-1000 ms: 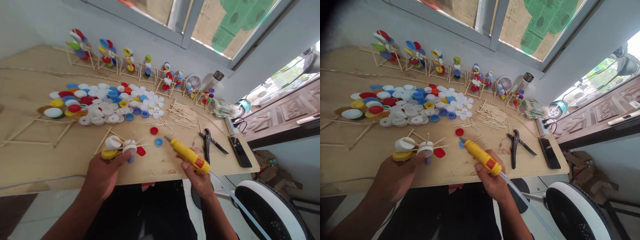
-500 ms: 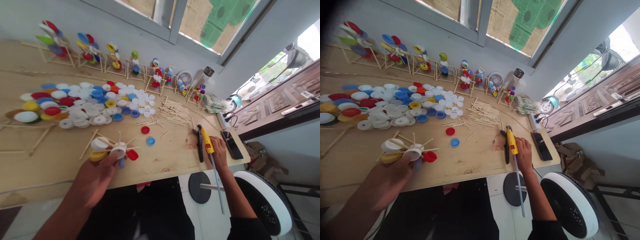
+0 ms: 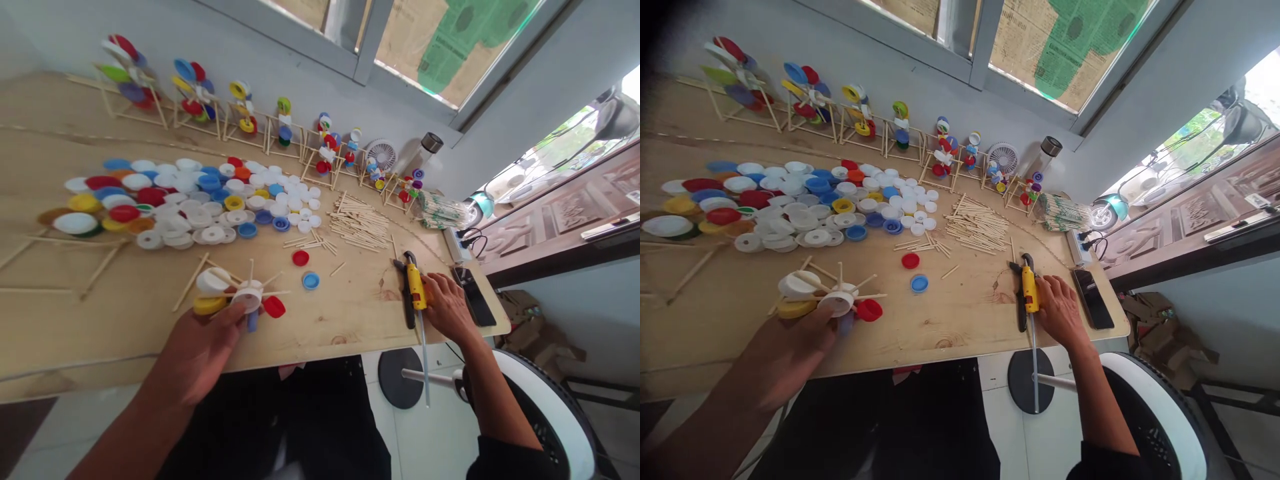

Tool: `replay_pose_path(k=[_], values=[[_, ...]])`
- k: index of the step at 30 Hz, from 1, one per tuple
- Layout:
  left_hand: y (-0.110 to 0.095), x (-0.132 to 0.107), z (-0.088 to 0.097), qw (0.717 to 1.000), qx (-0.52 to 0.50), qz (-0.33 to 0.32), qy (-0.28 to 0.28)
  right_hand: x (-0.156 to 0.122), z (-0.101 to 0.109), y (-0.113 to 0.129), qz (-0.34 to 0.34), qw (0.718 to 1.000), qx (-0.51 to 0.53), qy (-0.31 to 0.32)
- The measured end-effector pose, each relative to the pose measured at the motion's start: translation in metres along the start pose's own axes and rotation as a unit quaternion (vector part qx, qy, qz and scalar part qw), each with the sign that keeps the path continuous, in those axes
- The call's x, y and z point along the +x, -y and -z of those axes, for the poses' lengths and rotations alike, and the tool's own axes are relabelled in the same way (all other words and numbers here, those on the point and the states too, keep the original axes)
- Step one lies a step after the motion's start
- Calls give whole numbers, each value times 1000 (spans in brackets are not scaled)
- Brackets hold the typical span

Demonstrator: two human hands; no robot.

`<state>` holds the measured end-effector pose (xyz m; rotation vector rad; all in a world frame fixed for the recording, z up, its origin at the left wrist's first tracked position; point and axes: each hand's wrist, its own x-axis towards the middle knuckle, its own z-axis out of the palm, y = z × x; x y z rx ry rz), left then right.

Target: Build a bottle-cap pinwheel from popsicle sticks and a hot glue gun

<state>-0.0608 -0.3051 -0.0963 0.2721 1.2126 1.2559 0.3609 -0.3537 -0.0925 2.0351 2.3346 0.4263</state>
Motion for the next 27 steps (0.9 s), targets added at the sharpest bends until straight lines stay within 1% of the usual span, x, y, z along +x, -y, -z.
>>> replay_pose_path(k=[2, 3, 5, 6, 8, 9, 10, 12, 14, 16, 19, 21, 22, 23, 24, 27], values=[[2, 2, 3, 1000, 1, 7, 26, 2, 16, 11, -15, 999, 18, -24], [3, 3, 4, 999, 1, 10, 33, 4, 23, 22, -26, 998, 42, -45], [6, 5, 6, 999, 6, 10, 34, 11, 34, 54, -46, 986, 129, -92], [6, 5, 6, 999, 9, 7, 30, 16, 37, 74, -48, 975, 191, -104], [5, 4, 5, 1000, 23, -1, 16, 30, 36, 118, -20, 948, 312, -62], [4, 2, 4, 999, 35, -2, 7, 38, 34, 139, -12, 937, 349, -33], [2, 0, 3, 999, 49, -1, -5, 46, 30, 158, -7, 931, 366, -11], [-2, -3, 2, 997, 73, 8, -31, 62, 23, 188, -8, 931, 364, 12], [-4, -6, 2, 996, 79, 9, -48, 76, 17, 208, -10, 942, 335, 26], [-5, -7, 4, 996, 74, 2, -51, 86, 14, 219, -10, 952, 305, 35], [-4, -5, 7, 996, 78, 1, -34, 94, 10, 225, -7, 960, 277, 49], [-3, -3, 9, 997, 80, 3, -21, 95, 10, 223, -6, 956, 287, 57], [-2, -2, 10, 996, 82, 3, -18, 95, 11, 220, -7, 948, 311, 58], [-2, -1, 10, 996, 87, 2, -17, 93, 13, 217, -7, 935, 350, 58], [-1, 0, 11, 995, 93, 0, -18, 92, 16, 214, -5, 915, 398, 58], [-1, 2, 12, 994, 112, -12, -16, 87, 28, 206, 8, 838, 542, 64]])
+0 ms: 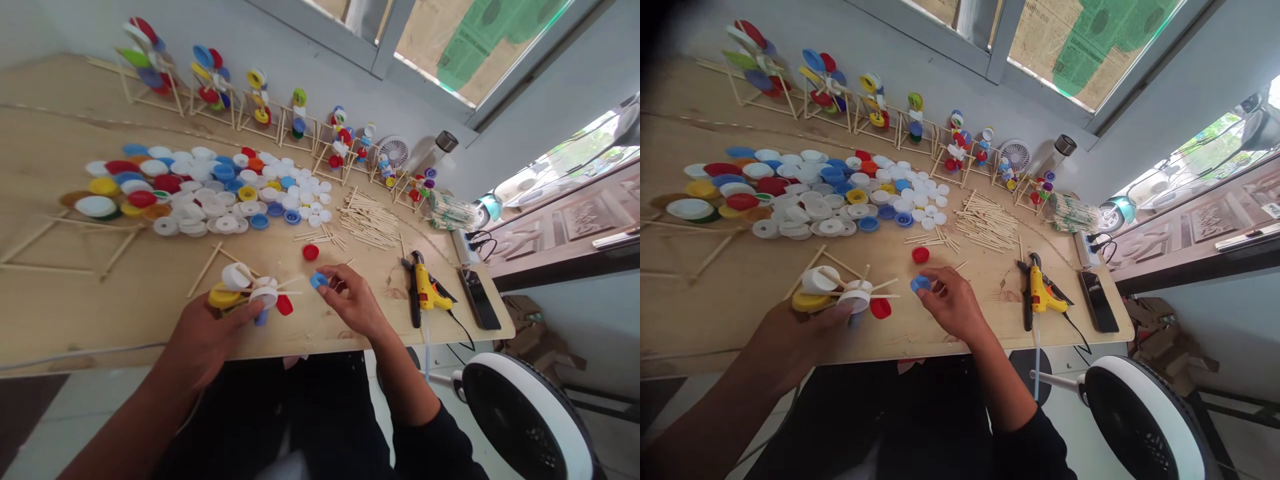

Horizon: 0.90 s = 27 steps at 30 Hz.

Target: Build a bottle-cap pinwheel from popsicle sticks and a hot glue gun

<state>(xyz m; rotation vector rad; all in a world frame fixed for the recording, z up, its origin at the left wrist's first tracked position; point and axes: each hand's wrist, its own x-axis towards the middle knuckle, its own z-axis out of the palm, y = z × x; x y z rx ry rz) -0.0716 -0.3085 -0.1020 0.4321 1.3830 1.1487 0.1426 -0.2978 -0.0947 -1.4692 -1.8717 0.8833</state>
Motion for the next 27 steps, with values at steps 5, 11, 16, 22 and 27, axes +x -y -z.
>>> replay_pose_path(k=[5, 11, 16, 22, 27], values=[[0, -1, 1, 1000, -1, -3, 30, -5, 6, 16, 25, 996, 84, 31], [0, -3, 0, 999, 6, 31, 34, -4, -1, 20, 68, 995, 66, 22], [0, -5, 0, 999, 21, 27, 39, -4, -3, 18, 95, 993, 59, 21], [-1, -6, -1, 998, 18, 21, 52, -5, -6, 20, 95, 994, 47, 23], [-1, -6, -1, 998, 19, 26, 56, -6, -6, 20, 97, 994, 46, 24]])
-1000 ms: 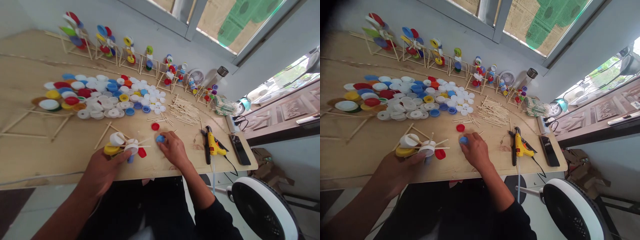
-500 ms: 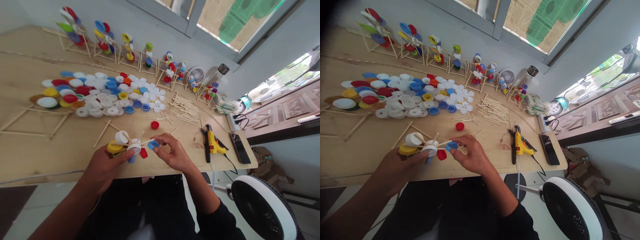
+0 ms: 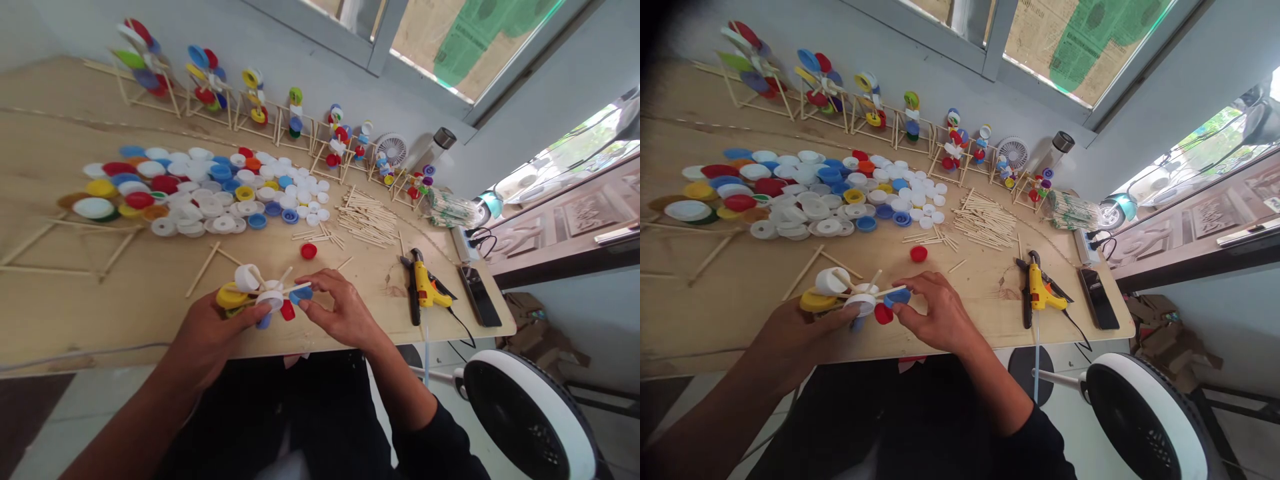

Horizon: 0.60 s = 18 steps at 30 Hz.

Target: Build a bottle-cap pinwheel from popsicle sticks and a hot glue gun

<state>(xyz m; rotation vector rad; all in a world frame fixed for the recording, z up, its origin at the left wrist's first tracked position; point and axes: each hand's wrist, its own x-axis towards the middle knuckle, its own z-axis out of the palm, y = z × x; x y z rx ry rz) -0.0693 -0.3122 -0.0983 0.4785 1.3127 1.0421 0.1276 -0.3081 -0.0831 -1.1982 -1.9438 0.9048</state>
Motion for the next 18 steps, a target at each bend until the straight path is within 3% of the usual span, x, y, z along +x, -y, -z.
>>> replay_pose_path(k=[10, 15, 18], values=[[3, 2, 4, 999, 28, -17, 26, -2, 2, -4, -2, 1000, -11, 9], [5, 8, 13, 989, 109, -24, 98, -2, 13, -2, 9, 999, 32, 2], [2, 9, 13, 974, 161, -57, 147, -1, 13, 1, -12, 999, 44, 29]])
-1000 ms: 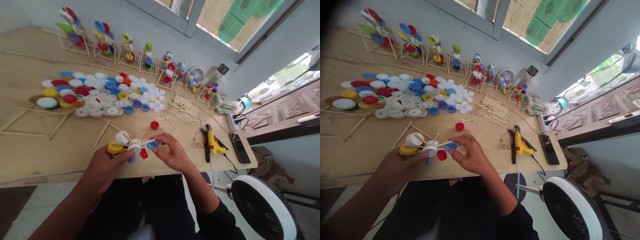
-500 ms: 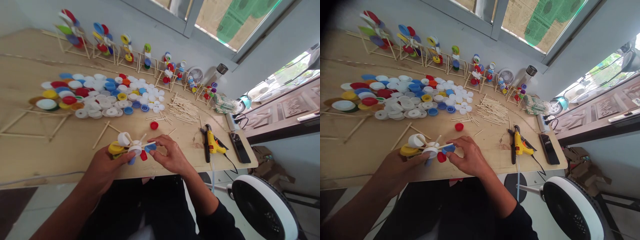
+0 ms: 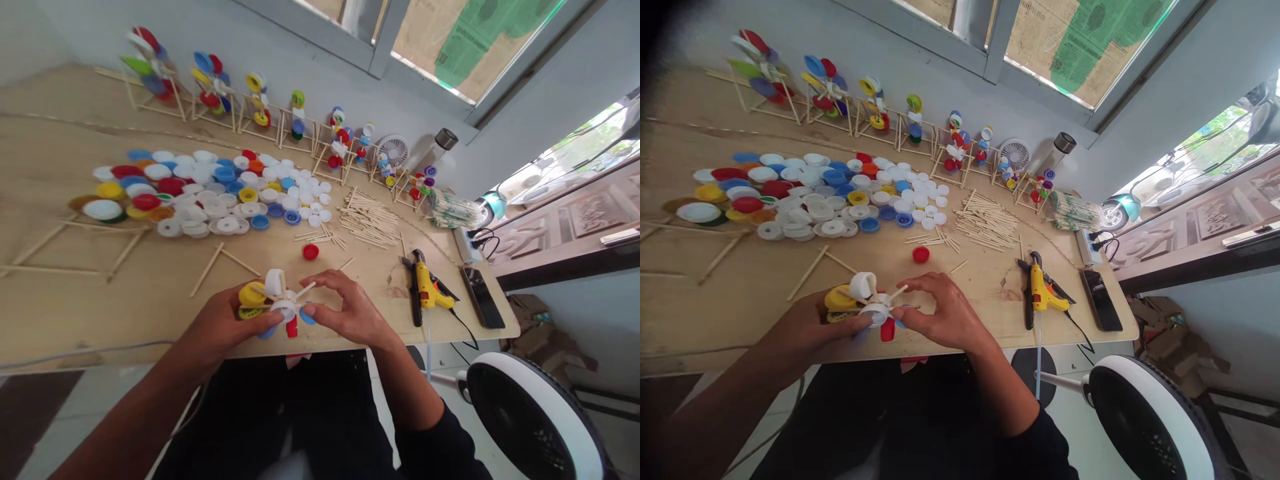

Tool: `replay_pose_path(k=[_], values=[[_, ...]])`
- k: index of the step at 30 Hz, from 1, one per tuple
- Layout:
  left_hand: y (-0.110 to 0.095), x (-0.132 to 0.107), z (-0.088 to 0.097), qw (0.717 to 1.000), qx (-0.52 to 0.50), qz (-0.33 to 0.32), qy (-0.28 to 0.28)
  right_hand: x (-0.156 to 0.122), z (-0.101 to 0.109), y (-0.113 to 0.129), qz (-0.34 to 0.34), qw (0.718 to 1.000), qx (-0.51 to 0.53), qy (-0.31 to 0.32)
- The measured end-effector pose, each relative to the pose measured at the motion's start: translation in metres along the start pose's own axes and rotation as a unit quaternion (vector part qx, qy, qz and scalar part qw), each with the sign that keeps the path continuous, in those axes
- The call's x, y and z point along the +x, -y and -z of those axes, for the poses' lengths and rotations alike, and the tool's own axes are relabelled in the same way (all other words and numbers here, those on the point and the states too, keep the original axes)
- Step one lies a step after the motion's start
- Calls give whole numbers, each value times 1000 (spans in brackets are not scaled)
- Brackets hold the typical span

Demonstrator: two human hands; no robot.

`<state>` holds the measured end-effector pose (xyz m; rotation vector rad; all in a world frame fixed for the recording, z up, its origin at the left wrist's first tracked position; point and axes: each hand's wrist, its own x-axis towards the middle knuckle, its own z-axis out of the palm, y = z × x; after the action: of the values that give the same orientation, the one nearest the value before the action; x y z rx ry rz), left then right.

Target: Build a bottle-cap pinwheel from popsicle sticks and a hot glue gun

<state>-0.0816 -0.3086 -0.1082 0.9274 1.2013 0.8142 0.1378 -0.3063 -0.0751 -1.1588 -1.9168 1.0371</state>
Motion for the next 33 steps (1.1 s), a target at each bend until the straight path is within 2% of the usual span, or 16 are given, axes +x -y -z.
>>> replay_pose_path(k=[3, 5, 9, 11, 13, 16, 19, 23, 28, 31, 33], values=[[-5, 1, -3, 999, 26, -36, 3, 0, -8, 2, -38, 999, 26, 21], [-8, 2, -4, 999, 16, -45, -12, 0, -15, 2, -74, 996, 56, 9], [-9, 2, -4, 997, -77, 1, -20, -1, -26, -2, -129, 982, 135, -43], [-7, 1, -3, 990, -139, 20, -24, -1, -28, -4, -142, 974, 165, -68], [-4, -1, -3, 984, -174, 22, -4, -1, -30, -6, -149, 968, 179, -93], [2, -3, -4, 985, -169, 30, 24, 1, -36, -6, -153, 966, 173, -114], [6, -1, -5, 989, -140, 38, -5, 2, -45, -4, -142, 970, 157, -116], [8, 2, -4, 988, -134, 57, -50, 4, -46, -2, -112, 981, 126, -96], [4, 4, -2, 979, -158, 87, -94, 13, -13, -16, -42, 997, 57, -32], [-2, 5, -4, 972, -186, 88, -115, 26, 2, -29, -54, 995, -55, -70], [-8, 5, -6, 963, -218, 98, -123, 38, 1, -33, -75, 978, -176, -81]])
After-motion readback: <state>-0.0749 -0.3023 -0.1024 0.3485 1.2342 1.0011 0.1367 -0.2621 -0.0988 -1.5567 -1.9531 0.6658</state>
